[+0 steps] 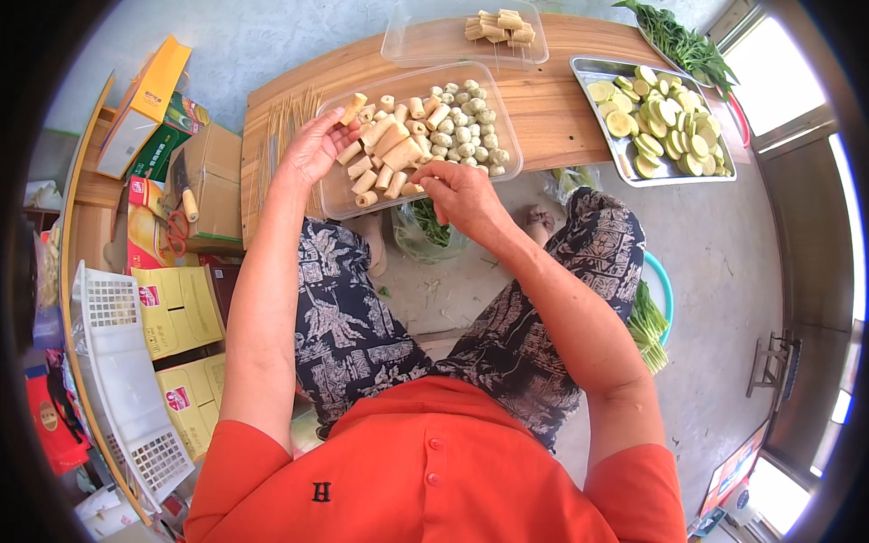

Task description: The person threads small pieces of tofu and other food items onto thin wooden skewers by hand, picking up pieces from a large plastic container and sliding them onto the skewers one at a time.

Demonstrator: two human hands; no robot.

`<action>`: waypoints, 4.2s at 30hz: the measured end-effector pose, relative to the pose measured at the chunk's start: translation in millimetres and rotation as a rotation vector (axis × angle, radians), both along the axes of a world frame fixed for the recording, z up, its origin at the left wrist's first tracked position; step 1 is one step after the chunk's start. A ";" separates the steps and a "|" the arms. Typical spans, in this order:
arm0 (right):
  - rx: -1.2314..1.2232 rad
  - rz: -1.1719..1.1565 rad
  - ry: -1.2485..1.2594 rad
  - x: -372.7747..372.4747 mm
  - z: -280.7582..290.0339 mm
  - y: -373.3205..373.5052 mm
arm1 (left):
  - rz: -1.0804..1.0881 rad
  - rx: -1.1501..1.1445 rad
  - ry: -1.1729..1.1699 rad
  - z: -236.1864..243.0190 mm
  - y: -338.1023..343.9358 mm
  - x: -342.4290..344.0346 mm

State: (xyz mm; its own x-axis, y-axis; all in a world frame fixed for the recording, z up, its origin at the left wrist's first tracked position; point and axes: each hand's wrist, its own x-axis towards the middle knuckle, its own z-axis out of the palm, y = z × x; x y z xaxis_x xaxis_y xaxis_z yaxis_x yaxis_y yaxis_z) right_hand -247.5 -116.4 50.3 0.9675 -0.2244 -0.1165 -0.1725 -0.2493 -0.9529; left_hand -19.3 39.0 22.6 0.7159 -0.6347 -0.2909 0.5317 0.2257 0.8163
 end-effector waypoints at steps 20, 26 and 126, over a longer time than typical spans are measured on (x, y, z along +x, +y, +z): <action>-0.050 -0.006 -0.011 3.2 -3.1 1.7 | -0.115 0.073 -0.095 -1.8 -2.1 -2.1; -0.037 -0.046 0.024 8.0 -4.7 2.3 | -0.143 0.114 -0.058 3.3 -8.2 -11.5; 0.123 -0.057 0.174 24.6 -5.5 -39.3 | 0.537 0.665 -0.484 -70.4 195.2 13.5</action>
